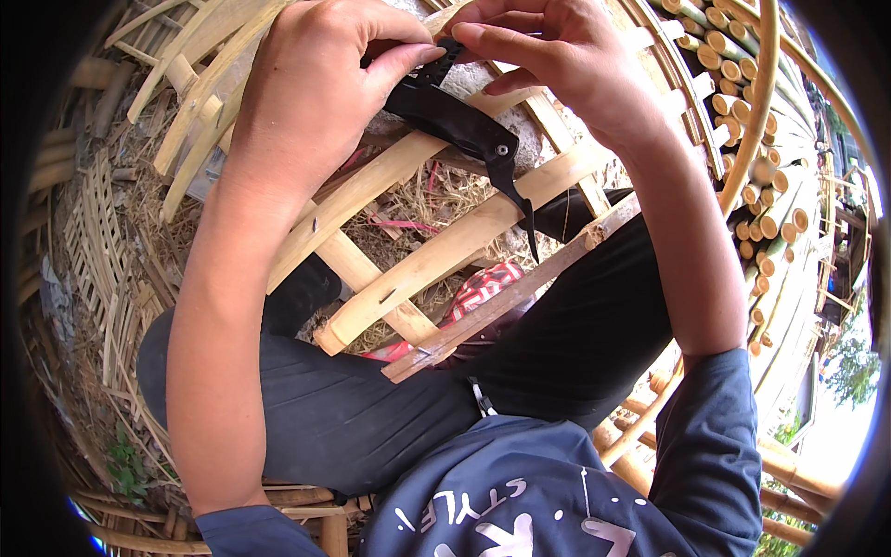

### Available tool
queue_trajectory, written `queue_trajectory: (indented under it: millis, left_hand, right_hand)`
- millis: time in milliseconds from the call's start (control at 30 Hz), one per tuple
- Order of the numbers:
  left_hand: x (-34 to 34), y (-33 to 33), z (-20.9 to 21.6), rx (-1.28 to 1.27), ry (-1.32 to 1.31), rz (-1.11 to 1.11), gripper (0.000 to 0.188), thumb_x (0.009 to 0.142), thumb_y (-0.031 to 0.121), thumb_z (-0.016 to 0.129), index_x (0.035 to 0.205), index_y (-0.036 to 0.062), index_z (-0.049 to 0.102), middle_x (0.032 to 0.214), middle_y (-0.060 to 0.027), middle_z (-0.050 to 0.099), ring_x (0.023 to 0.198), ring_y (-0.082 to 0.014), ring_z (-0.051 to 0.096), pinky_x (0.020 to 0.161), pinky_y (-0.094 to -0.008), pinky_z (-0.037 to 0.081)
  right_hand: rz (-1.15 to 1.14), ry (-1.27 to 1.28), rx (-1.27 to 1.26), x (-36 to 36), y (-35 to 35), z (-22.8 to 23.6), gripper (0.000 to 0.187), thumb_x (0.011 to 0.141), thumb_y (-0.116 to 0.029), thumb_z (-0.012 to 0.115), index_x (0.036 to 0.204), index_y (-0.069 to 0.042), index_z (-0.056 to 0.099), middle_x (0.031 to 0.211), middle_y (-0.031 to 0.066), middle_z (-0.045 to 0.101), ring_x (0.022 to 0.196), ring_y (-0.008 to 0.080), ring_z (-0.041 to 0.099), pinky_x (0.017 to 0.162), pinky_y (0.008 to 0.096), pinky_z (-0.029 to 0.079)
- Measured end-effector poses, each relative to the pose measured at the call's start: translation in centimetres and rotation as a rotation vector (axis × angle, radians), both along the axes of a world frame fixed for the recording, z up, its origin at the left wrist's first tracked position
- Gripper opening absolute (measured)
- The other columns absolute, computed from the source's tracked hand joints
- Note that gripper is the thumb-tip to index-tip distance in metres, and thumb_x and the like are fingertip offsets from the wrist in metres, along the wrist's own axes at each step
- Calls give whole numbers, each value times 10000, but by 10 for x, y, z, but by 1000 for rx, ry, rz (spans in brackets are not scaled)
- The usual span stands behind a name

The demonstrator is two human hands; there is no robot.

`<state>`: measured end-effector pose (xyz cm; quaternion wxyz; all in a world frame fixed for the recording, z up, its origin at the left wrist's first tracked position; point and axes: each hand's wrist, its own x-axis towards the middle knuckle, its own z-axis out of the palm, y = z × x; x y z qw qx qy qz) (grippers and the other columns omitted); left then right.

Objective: The person inserts a small metal staple into a black manual stapler by hand while sitting near bamboo materials.

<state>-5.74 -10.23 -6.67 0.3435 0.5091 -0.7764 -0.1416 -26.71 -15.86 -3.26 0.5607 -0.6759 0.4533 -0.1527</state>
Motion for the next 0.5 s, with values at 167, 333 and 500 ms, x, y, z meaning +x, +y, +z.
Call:
queue_trajectory:
  millis: [167,333,500]
  left_hand:
    - [-1,-2,-1,15,20,8,148,905,97,761,1026,19,796,962,-112,788,876,-213,747,825,-333,549]
    - [0,-1,-1,30,22,22,150,902,99,766,1027,21,797,953,-101,792,862,-195,748,809,-324,552]
    - [0,-2,-1,26,23,24,152,899,97,772,1032,28,799,940,-96,792,848,-182,744,798,-319,551]
  right_hand:
    - [8,-26,-2,-4,-2,-4,294,1014,-267,697,1145,-4,697,1174,167,736,1043,203,712,845,347,648]
    - [17,-12,-31,0,0,2,288,1014,-262,696,1147,-7,700,1159,163,742,1034,202,714,832,338,646]
    - [12,-37,-20,-3,-1,-2,285,1011,-260,699,1138,-5,704,1140,156,750,1018,193,716,815,327,642]
